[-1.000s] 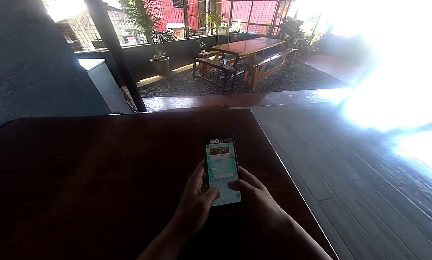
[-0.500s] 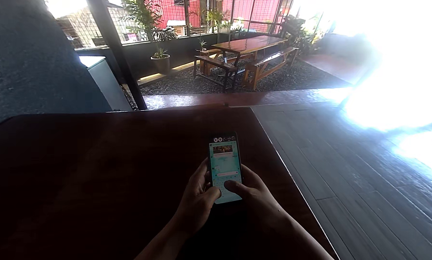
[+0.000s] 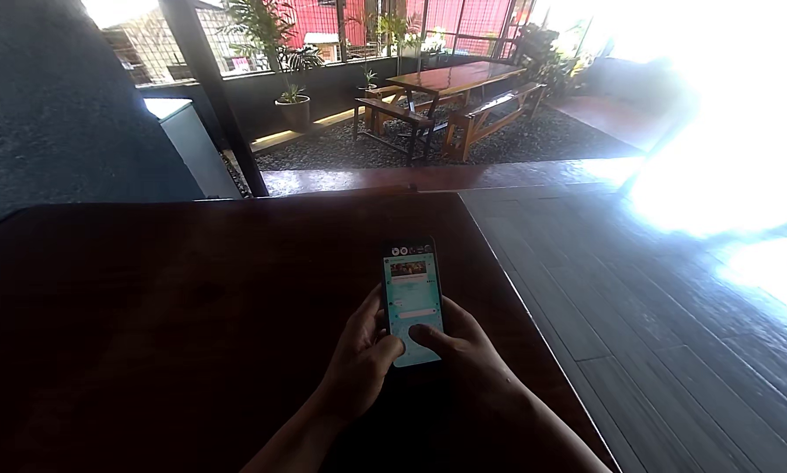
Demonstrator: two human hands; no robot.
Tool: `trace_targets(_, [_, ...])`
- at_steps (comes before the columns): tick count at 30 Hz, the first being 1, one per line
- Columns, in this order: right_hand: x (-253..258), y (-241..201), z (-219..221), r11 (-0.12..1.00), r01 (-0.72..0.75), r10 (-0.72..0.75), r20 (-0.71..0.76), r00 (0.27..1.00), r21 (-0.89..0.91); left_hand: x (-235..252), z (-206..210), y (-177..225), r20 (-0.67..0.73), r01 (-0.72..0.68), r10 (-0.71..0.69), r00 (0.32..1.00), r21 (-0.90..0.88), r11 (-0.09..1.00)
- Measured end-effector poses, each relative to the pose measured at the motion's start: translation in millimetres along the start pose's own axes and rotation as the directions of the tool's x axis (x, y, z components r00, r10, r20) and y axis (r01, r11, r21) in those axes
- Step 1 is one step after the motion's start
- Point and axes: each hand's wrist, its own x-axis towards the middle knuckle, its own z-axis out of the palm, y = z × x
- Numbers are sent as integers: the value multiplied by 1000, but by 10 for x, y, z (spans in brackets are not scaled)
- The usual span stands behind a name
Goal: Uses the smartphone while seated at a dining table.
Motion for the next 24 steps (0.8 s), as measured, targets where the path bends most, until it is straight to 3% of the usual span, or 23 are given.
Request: trace_targets(24, [-3, -6, 5, 992, -80, 83, -22, 996, 96, 13, 0, -18, -44, 28, -28, 999, 5, 1000])
